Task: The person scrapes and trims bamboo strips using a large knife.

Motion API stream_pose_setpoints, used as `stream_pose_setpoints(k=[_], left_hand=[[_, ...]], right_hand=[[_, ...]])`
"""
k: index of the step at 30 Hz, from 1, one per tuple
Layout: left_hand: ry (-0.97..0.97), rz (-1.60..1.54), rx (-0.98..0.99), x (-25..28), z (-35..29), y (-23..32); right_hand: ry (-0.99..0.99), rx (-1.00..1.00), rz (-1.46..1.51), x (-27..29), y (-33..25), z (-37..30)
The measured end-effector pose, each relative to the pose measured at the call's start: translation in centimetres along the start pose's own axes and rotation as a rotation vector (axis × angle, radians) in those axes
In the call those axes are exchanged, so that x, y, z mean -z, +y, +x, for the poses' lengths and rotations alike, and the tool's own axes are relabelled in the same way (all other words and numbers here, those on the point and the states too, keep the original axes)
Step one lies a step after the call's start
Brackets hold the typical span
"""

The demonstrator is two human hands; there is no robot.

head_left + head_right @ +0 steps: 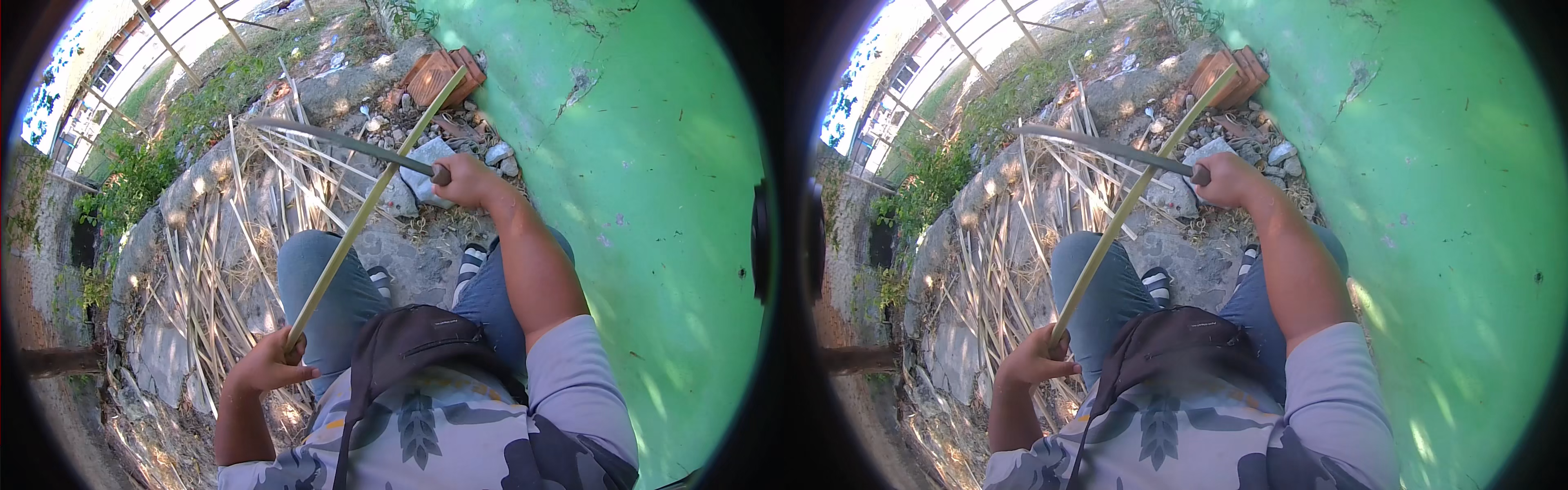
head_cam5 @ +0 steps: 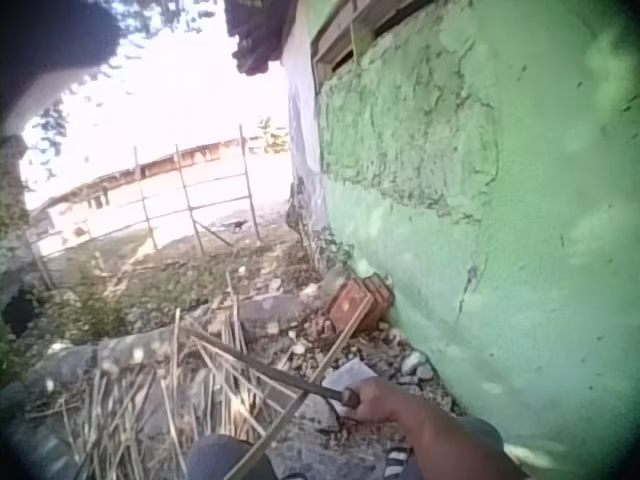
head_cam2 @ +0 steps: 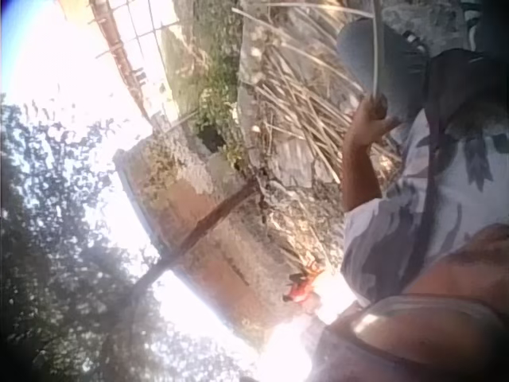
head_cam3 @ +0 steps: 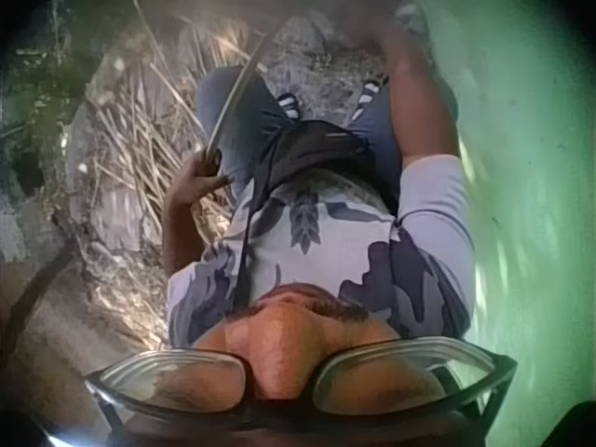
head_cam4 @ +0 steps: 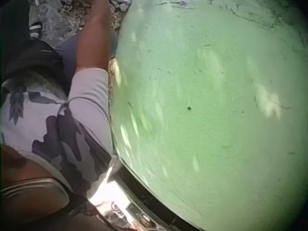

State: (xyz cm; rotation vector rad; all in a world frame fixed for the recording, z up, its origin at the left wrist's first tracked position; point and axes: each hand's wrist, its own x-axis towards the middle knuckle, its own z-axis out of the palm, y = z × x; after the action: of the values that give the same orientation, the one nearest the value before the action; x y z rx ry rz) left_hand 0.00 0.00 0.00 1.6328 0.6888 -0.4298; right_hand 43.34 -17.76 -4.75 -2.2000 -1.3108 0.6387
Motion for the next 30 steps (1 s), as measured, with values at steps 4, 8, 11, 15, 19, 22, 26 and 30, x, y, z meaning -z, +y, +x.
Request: stream_pose_setpoints(k=[4,8,11,15,19,22,26,30], left_hand=[[0.037,-0.036,-0.013,-0.1,0.3,0.5],[0.059,0.034,-0.026,-0.9,0.5,0.9],[0.014,0.101,-0.021,-1.1,0.0,1.5],[0.07,0.23,-0.016,-0.7,0.4,1.8],[0.098,0.067,-0.01,-0.7,0.9,0.4],[0.058,0.095,-0.036,-1.3,1.0,1.1],[-0.015,0.15,-0.102,-1.1,0.9,1.2],[0.027,0.03,-0.097,-1.2,2.0,-0.9]], right_hand=[[0.117,0.017,0.068,-0.2,-0.5,-0.2],[0.006,0.149,-0.117,-1.3,-3.3,-0.9],[-0.004,-0.061,0.056,0.1,0.1,0.0],[0.093,-0.164,0.127,-0.7,2.7,0.6],[-0.07,0.086,-0.064,-2.0,-3.0,-0.5],[-0.07,0.15,-0.169,-2.2,-3.5,-0.9],[0.187,-0.02,0.028,-0.4,2.0,0.1],[0.322,-0.1,0.168,-1.5,3.2,0.6]])
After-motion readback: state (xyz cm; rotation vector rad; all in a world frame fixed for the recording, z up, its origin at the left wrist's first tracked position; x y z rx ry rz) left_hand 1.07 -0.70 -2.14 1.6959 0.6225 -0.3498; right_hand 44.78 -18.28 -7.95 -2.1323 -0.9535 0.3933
